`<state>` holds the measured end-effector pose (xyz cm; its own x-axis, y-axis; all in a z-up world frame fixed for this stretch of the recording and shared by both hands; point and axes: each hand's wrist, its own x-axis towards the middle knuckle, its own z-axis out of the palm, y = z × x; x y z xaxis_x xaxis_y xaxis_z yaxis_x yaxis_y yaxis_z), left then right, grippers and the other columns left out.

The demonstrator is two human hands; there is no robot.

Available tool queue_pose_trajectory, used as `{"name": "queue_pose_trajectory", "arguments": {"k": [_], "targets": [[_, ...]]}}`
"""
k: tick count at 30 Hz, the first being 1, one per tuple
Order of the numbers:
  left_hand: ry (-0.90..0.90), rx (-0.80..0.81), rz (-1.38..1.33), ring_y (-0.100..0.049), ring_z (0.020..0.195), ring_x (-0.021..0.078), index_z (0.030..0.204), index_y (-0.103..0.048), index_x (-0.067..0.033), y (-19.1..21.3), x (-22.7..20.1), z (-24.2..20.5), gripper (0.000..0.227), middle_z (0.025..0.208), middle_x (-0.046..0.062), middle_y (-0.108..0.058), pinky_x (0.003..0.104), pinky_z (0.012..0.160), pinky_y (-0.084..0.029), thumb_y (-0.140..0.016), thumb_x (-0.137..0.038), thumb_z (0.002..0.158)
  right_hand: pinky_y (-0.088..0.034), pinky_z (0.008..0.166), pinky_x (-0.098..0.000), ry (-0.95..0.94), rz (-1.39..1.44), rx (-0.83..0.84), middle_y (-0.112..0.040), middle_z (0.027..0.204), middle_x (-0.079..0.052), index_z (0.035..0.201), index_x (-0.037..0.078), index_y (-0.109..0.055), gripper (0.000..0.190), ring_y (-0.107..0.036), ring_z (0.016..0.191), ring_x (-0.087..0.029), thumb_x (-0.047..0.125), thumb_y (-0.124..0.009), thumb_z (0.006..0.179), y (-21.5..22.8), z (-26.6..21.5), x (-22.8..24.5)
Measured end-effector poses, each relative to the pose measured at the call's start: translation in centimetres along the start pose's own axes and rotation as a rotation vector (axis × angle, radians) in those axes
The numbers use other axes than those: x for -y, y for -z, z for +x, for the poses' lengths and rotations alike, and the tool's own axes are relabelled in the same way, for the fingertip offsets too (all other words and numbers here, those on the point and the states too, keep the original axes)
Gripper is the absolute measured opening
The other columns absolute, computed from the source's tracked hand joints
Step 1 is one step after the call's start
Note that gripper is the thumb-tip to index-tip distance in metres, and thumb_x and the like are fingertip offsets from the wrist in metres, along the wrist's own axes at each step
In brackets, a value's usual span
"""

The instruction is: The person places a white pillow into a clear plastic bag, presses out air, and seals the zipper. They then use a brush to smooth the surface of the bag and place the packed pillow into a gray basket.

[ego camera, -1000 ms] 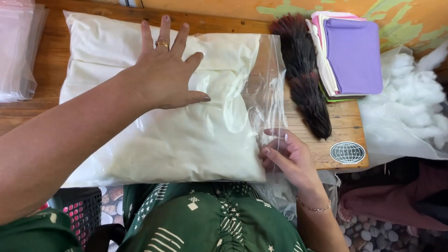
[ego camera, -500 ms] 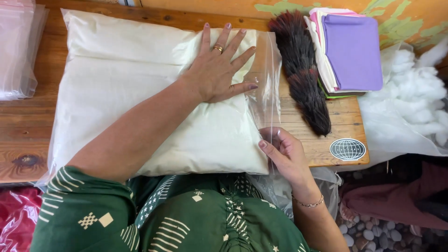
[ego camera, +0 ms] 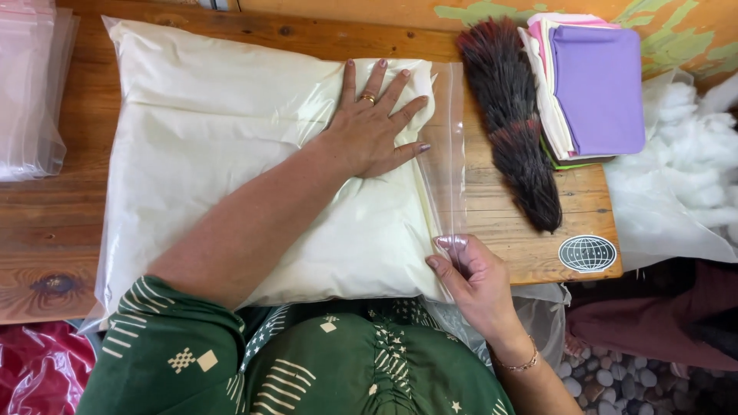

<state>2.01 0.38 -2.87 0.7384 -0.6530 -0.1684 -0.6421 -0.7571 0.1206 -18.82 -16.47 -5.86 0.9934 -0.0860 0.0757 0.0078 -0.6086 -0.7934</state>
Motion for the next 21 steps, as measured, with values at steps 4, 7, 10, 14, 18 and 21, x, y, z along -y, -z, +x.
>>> {"name": "queue_pose_trajectory", "arguments": {"k": [4, 7, 10, 14, 18, 21], "targets": [[0.006, 0.002, -0.012, 0.011, 0.141, 0.0365, 0.148, -0.009, -0.0278, 0.0, 0.2, -0.1, 0.079, 0.156, 0.009, 0.003, 0.063, 0.103, 0.015, -0.007, -0.071, 0.082, -0.038, 0.045, -0.0189, -0.14, 0.216, 0.094, -0.05, 0.059, 0.005, 0.106, 0.01, -0.063, 0.022, -0.042, 0.05, -0.006, 0.012, -0.066, 0.084, 1.7, 0.1, 0.8], [0.008, -0.01, -0.032, 0.011, 0.141, 0.0373, 0.149, -0.008, -0.0267, 0.0, 0.4, 0.0, 0.079, 0.156, 0.01, 0.003, 0.064, 0.103, 0.015, -0.007, -0.07, 0.082, -0.047, 0.056, -0.0194, -0.215, 0.283, 0.095, -0.065, 0.072, -0.001, 0.103, 0.006, -0.066, 0.019, -0.055, 0.062, -0.008, 0.012, -0.063, 0.085, 2.8, -0.1, 0.3], [0.019, -0.019, -0.053, 0.011, 0.14, 0.0375, 0.149, -0.009, -0.0265, -0.2, 0.4, 0.2, 0.079, 0.156, 0.011, 0.002, 0.064, 0.102, 0.015, -0.007, -0.07, 0.083, -0.047, 0.06, -0.0188, -0.203, 0.254, 0.072, -0.064, 0.075, -0.001, 0.095, 0.002, -0.068, 0.016, -0.055, 0.067, -0.007, 0.015, -0.063, 0.085, 2.8, -0.9, -0.3], [0.038, -0.048, -0.04, 0.01, 0.14, 0.0379, 0.148, -0.014, -0.0259, -0.8, 0.8, 0.9, 0.081, 0.156, 0.011, -0.002, 0.065, 0.102, 0.015, -0.01, -0.073, 0.082, -0.037, 0.065, -0.0218, -0.053, 0.039, -0.004, -0.048, 0.074, 0.002, 0.075, 0.009, -0.064, 0.017, -0.046, 0.072, -0.01, 0.023, -0.066, 0.084, 1.6, -1.7, 0.2], [0.018, -0.093, -0.043, 0.004, 0.14, 0.0408, 0.147, -0.019, -0.0239, -0.1, 0.6, 0.4, 0.079, 0.155, 0.014, -0.007, 0.067, 0.102, 0.011, -0.015, -0.071, 0.084, -0.034, 0.06, -0.0238, 0.022, -0.075, -0.014, -0.041, 0.066, 0.003, 0.067, 0.009, -0.061, 0.026, -0.041, 0.067, -0.011, 0.026, -0.062, 0.086, 1.3, -2.2, -0.3], [-0.012, -0.172, -0.168, 0.001, 0.14, 0.0409, 0.148, -0.015, -0.0186, 0.7, 1.1, -0.3, 0.083, 0.154, 0.016, -0.005, 0.066, 0.103, 0.007, -0.016, -0.071, 0.084, -0.038, 0.059, -0.0246, 0.1, -0.158, -0.028, -0.053, 0.065, 0.002, 0.067, 0.01, -0.062, 0.025, -0.048, 0.066, -0.012, 0.028, -0.063, 0.085, 0.8, -2.0, -0.1]]}}
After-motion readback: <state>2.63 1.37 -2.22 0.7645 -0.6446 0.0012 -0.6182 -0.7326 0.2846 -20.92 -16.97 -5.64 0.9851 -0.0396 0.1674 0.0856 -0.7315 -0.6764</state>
